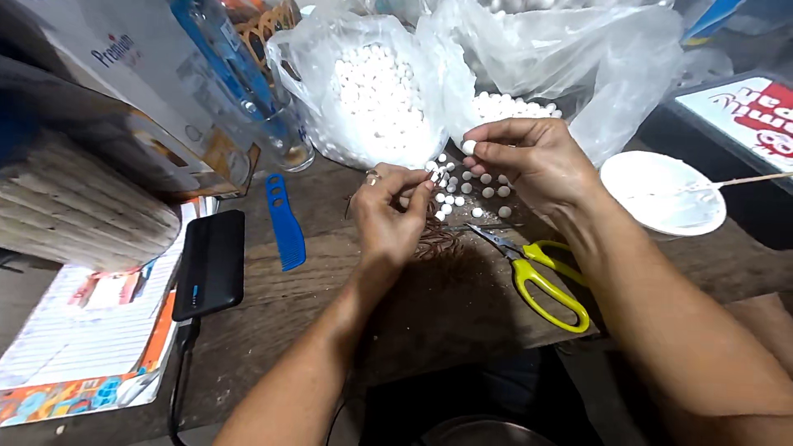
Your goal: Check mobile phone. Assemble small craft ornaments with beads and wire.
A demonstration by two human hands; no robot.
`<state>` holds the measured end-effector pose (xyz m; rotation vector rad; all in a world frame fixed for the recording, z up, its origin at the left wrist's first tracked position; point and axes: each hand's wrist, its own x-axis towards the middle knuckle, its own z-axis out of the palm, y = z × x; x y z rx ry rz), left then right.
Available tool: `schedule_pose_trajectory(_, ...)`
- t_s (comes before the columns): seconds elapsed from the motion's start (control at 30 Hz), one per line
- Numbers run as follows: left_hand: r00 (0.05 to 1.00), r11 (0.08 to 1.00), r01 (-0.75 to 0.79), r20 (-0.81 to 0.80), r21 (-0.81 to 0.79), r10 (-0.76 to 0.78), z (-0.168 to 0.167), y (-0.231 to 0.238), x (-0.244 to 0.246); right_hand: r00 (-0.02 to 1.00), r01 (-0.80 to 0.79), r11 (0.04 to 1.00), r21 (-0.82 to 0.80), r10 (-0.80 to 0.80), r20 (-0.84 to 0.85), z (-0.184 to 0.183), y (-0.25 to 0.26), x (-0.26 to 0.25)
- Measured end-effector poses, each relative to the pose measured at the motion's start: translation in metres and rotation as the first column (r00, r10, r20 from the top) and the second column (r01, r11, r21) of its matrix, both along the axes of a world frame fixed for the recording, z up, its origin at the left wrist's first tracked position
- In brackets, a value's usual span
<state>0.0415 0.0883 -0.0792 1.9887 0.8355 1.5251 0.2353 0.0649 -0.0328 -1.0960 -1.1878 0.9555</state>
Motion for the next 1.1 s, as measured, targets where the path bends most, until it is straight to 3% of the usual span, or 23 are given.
schedule_pose_trajectory(0.07, 1.0, 0.998, -0.027, -0.005, 0.05, 0.027, -0.002, 0.002, 0.001, 0.988, -0.059, 0.997, -0.054, 0.051, -0.148, 0.0, 0.0, -0.002)
schedule_pose_trajectory(0.2, 0.998, 0.991, -0.018, -0.055, 0.129, 0.026, 0.001, -0.002, 0.001, 0.963, -0.115, 0.99, -0.085, 0.09, -0.255, -0.002, 0.001, -0.007)
schedule_pose_trajectory(0.37, 0.997, 0.985, -0.026, -0.064, 0.172, 0.037, 0.002, -0.003, 0.001, 0.984, -0.091, 0.995, -0.027, 0.085, -0.158, -0.01, 0.002, -0.012)
schedule_pose_trajectory(0.63, 0.996, 0.975, -0.073, -0.034, 0.212, 0.082, 0.001, -0.001, 0.003, 0.977, -0.134, 0.99, 0.043, 0.139, -0.16, -0.015, 0.004, -0.009)
schedule_pose_trajectory(1.1, 0.994, 0.973, -0.082, -0.051, 0.214, 0.095, 0.001, 0.0, 0.003, 0.994, -0.104, 0.985, 0.136, 0.108, -0.023, -0.017, 0.003, -0.012)
